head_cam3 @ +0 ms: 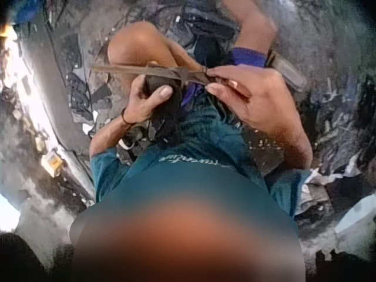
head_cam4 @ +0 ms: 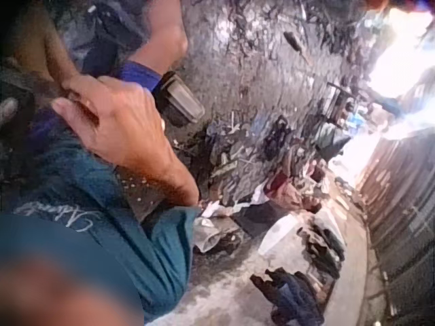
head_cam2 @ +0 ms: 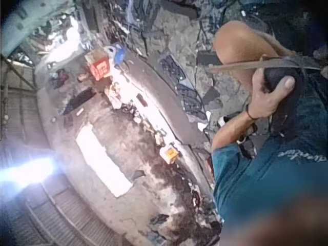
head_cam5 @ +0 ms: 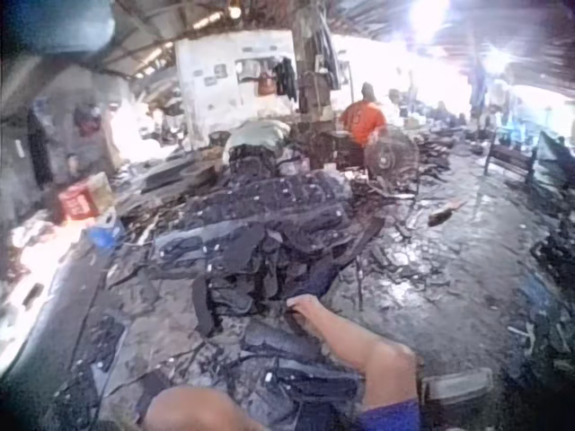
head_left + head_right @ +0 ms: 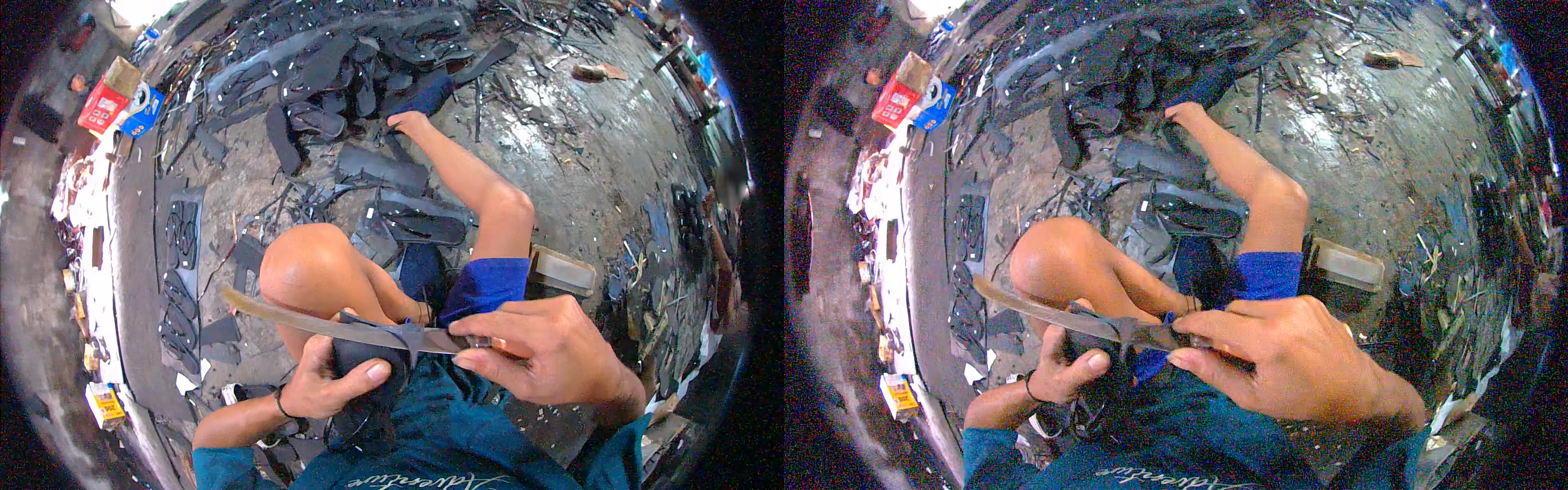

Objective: The person sits on the floor and uses a knife to trim the edges of black flip-flops. They handle the sandals one at a time, scraping the knife along the sole and strap edges, then place the finished items into a pile.

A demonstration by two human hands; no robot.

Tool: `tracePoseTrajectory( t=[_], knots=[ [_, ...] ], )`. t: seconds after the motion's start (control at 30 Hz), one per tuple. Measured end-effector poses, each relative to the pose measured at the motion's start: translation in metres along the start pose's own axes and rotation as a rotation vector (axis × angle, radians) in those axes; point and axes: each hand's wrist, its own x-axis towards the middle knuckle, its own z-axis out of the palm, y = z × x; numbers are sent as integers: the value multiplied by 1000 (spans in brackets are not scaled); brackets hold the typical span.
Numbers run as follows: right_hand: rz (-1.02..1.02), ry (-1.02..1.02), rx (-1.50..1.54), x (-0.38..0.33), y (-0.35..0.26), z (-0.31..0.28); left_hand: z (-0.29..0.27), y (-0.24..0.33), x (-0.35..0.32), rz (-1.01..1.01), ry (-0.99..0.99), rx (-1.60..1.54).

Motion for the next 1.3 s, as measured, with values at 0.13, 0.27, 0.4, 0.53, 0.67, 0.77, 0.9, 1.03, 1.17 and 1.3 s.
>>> tracePoseTrajectory(
  t=[0.13,0.27,0.4,0.53,0.67,0.77,0.9,1.03,1.17,1.3],
  knots=[
    [-75,-106,39,12,4,-6,11,-3,2,109,-38,225],
    [-119,-286,115,22,12,-18,28,14,3,91,-88,269],
    [-41,-437,751,8,35,-7,25,77,25,199,-352,564],
    [-216,-28,781,-14,58,24,48,126,23,429,126,1267],
    [-64,83,1015,-22,83,81,22,7,-11,135,-662,252],
    [-3,217,1032,-37,83,99,58,-80,16,155,101,-615],
    [40,325,819,-44,75,105,82,-41,58,181,378,-904],
    [24,621,304,-45,68,126,61,-36,74,133,471,-892],
    [179,576,154,-99,69,144,47,-44,71,75,504,-952],
    [227,522,78,-109,59,132,46,-67,53,117,458,-903]
  ],
)
